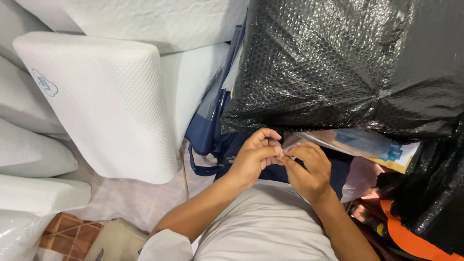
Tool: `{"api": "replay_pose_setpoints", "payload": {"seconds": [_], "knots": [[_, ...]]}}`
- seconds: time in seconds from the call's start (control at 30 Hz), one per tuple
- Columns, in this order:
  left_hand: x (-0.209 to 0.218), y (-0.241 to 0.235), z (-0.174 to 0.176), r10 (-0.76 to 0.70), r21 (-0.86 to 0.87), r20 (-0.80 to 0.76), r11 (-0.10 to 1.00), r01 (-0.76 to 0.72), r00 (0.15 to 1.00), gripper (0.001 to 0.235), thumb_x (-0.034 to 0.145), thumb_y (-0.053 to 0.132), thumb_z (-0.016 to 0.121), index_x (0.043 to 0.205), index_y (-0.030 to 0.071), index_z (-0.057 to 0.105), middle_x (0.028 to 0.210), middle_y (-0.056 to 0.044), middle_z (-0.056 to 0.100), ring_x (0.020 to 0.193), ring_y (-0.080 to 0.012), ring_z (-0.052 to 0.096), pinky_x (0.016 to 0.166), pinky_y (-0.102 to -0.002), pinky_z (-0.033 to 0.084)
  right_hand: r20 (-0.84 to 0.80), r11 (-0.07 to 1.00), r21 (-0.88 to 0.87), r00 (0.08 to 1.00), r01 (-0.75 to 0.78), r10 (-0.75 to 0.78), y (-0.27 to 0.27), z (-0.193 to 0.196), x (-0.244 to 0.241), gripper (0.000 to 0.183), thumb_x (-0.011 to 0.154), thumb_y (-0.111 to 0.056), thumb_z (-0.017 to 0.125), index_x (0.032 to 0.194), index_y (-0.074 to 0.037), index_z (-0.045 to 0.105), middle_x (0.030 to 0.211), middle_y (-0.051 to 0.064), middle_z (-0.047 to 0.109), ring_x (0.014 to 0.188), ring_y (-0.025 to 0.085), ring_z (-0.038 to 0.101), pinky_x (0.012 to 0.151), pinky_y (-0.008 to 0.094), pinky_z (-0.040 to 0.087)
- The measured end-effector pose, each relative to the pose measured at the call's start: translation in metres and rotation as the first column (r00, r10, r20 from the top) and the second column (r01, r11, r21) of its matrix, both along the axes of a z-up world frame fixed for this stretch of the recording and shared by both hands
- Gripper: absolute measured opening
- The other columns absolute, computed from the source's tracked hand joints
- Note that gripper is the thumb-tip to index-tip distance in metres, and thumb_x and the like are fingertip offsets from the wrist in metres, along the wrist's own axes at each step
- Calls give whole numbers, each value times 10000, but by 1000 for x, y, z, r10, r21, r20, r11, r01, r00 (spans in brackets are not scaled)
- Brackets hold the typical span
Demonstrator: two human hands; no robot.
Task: Cutting tape on bubble-wrapped packages using scissors to unpack them
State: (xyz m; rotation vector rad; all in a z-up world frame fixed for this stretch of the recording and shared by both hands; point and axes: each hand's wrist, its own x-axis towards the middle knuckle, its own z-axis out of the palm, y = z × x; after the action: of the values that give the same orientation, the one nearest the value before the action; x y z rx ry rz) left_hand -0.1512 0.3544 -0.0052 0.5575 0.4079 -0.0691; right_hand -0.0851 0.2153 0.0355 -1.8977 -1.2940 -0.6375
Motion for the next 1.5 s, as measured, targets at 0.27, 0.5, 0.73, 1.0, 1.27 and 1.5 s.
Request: {"api": "replay_pose_setpoints", "payload": {"seconds": [0.27, 0.5, 0.73, 1.0, 1.27, 1.5], "knots": [[-26, 74, 0, 218, 408, 361, 837, -364, 907, 246, 988, 54, 606, 1206, -56, 580, 912, -242, 725, 866, -287, 752, 800, -376, 620, -278, 975, 195, 960, 103, -46, -13, -7, 1, 94, 939, 83, 725, 868, 66, 666, 896, 206, 613, 765, 372, 680, 752, 513, 608], [-20, 127, -73, -208, 733, 486, -431, -526, 849, 580, 836, -98, 687, 1358, 152, 643, 1411, -108, 583, 1397, -434, 448, 1089, -523, 445, 20, 982, -172, 997, 71, -68, -16, -29, 33, 410, 920, -186, 784, 1176, -23, 509, 1195, 198, 660, 1105, 416, 631, 1046, 606, 423], [11, 119, -58, -194, 792, 593, -35, -609, 782, 219, 890, -125, 679, 1066, 0, 719, 1254, -185, 690, 1222, -463, 609, 1009, -544, 537, 242, 928, -346, 969, 138, -53, -19, -66, 57, 281, 924, -266, 764, 1115, -115, 624, 1192, 82, 708, 1169, 296, 599, 1091, 572, 319], [27, 108, -90, 92, 773, 495, 407, -487, 864, 86, 908, -17, 740, 986, 13, 760, 1166, -145, 733, 1165, -349, 675, 973, -467, 553, 387, 959, -261, 922, 110, 0, -3, -62, 65, 129, 977, -95, 688, 1056, -114, 588, 953, 55, 734, 919, 228, 708, 1006, 575, 437], [30, 111, -77, 91, 799, 532, 275, -535, 842, 48, 941, -15, 691, 952, 0, 735, 1202, -134, 708, 1227, -340, 642, 1016, -455, 534, 344, 968, -228, 939, 102, -18, 6, -55, 60, 153, 955, -152, 701, 1058, -100, 600, 954, 69, 729, 936, 245, 704, 992, 594, 435], [29, 105, -84, 136, 770, 532, 332, -545, 836, 114, 991, 64, 634, 985, -3, 726, 1103, -156, 727, 1068, -355, 697, 933, -472, 555, 443, 963, -253, 896, 91, 32, 20, -48, 64, 154, 995, -82, 643, 1109, -114, 545, 1022, 89, 714, 958, 249, 676, 1017, 646, 431]]}}
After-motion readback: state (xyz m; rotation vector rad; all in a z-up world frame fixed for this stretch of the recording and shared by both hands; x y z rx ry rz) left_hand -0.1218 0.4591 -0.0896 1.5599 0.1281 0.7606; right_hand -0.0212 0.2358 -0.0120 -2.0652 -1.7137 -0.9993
